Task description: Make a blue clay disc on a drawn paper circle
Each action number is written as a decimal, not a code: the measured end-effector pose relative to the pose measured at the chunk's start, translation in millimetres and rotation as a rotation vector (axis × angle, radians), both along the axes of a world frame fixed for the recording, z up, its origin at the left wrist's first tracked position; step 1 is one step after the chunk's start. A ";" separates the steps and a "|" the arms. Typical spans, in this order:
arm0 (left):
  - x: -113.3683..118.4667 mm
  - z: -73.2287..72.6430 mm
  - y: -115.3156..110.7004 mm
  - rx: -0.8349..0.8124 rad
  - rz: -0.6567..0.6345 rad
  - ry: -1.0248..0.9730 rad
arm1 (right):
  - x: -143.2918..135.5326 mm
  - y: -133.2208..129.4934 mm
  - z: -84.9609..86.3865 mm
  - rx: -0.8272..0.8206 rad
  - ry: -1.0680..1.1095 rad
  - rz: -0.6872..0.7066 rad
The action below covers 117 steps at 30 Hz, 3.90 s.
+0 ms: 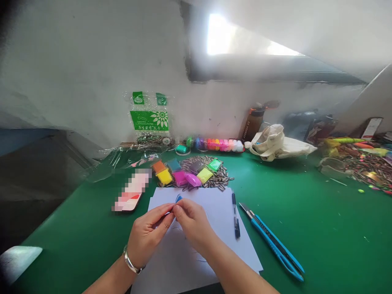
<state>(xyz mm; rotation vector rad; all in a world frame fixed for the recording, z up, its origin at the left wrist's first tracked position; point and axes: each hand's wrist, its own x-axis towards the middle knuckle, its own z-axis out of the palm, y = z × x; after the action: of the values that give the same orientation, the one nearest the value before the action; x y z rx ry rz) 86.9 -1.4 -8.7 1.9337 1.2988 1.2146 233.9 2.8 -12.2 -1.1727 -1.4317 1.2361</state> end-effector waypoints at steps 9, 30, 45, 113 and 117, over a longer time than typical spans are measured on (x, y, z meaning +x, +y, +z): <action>3.6 3.0 -3.4 -0.035 -0.060 0.017 | -1.5 1.1 2.0 -0.057 0.114 -0.056; 1.9 0.3 2.6 -0.207 -0.014 -0.153 | 2.9 4.5 -5.3 0.042 0.014 -0.035; 1.8 1.2 1.9 -0.228 -0.008 -0.174 | 3.0 3.6 -5.5 0.040 0.018 -0.024; 2.8 -3.6 -2.5 0.076 -0.056 0.118 | -2.5 0.6 -3.7 0.156 -0.294 -0.119; 3.5 0.7 -2.8 0.070 -0.073 0.135 | -0.2 -0.6 -3.4 0.217 -0.314 -0.087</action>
<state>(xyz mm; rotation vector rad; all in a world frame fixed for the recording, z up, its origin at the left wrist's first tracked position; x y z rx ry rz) 90.3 -4.2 -8.1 2.1256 1.2553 1.1244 233.7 2.2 -15.7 -1.3020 -1.6779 0.8374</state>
